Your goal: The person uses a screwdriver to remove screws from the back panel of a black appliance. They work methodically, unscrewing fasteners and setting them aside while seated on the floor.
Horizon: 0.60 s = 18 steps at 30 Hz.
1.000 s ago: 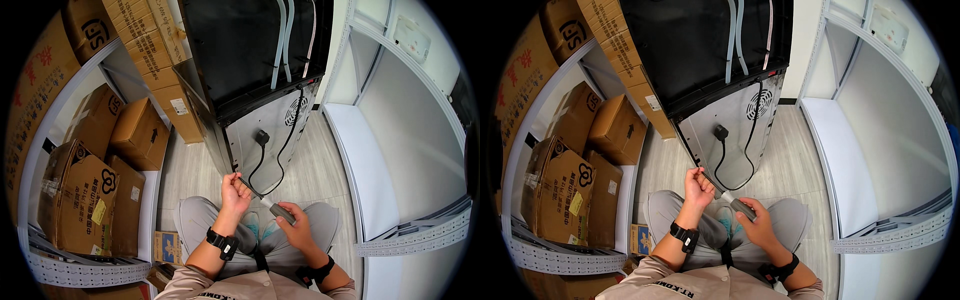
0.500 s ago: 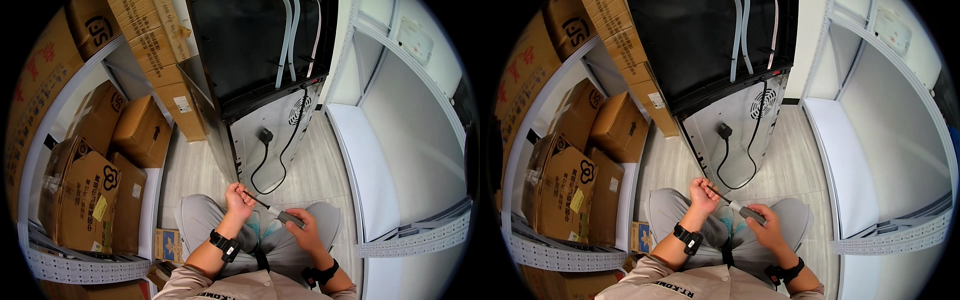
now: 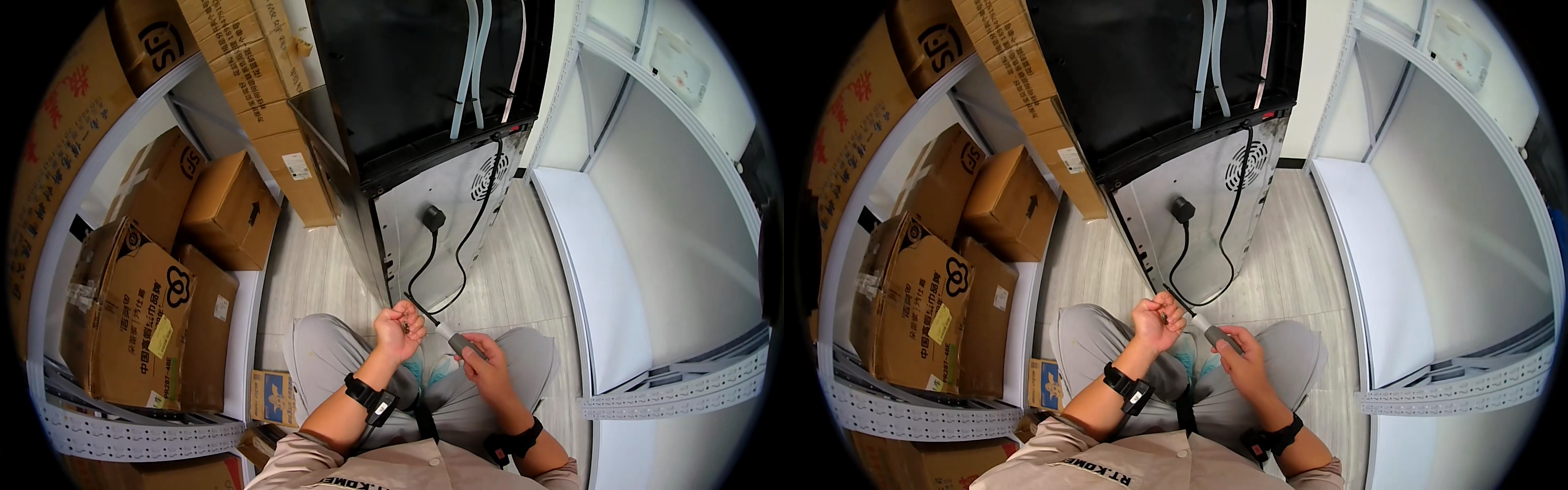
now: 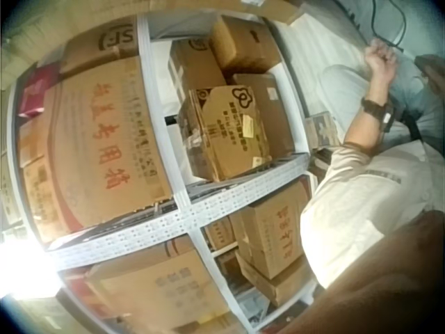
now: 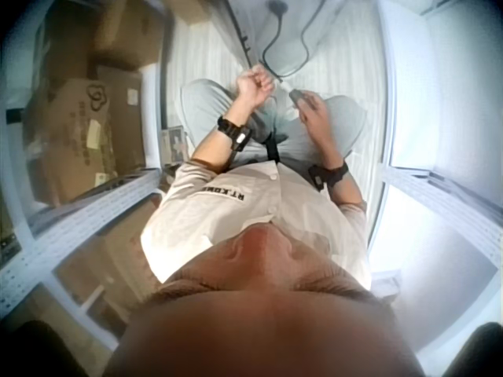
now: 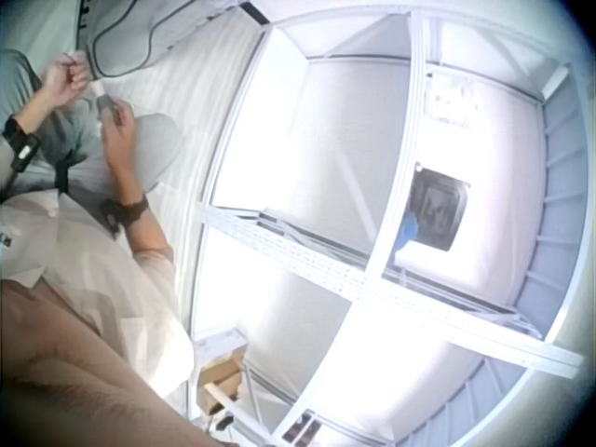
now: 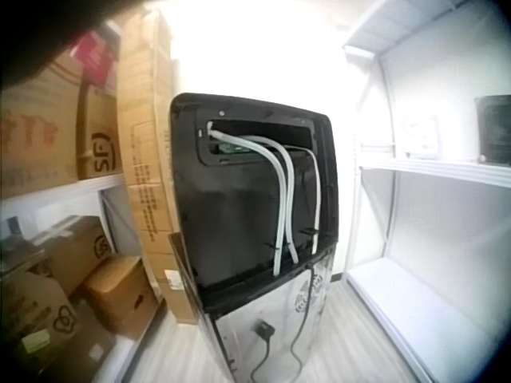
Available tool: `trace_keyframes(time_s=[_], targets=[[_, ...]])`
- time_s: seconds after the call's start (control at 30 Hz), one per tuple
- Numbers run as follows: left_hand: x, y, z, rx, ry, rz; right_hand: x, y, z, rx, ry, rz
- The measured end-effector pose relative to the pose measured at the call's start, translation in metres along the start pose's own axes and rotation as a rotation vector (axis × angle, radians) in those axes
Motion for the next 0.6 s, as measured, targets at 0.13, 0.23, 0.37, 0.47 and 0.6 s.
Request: trace_keyframes(time_s=[0.13, 0.23, 0.37, 0.47, 0.6], targets=[[0.000, -0.004, 0.000, 0.062, -0.002, -0.146, 0.008, 0.001, -0.004, -0.005, -0.009, -0.008], [0.002, -0.011, 0.002, 0.151, -0.049, -0.317, 0.014, 0.002, -0.012, -0.038, 0.012, -0.013], [0.003, -0.017, 0.005, 0.212, -0.085, -0.420, 0.017, 0.003, -0.023, -0.099, 0.016, -0.012], [0.004, -0.020, 0.006, 0.200, -0.083, -0.397, 0.017, 0.007, -0.030, -0.111, 0.039, 0.014], [0.004, -0.022, 0.003, 0.167, -0.070, -0.332, 0.020, 0.011, -0.043, -0.091, 0.074, 0.029]])
Point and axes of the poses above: each hand's wrist, its own x-axis towards the middle knuckle, its own y-axis out of the palm, z = x × y, the point moved 1 cm from there along x, towards the middle knuckle, and after that the axes turned 11 degrees about z, right-handed, at the moved point
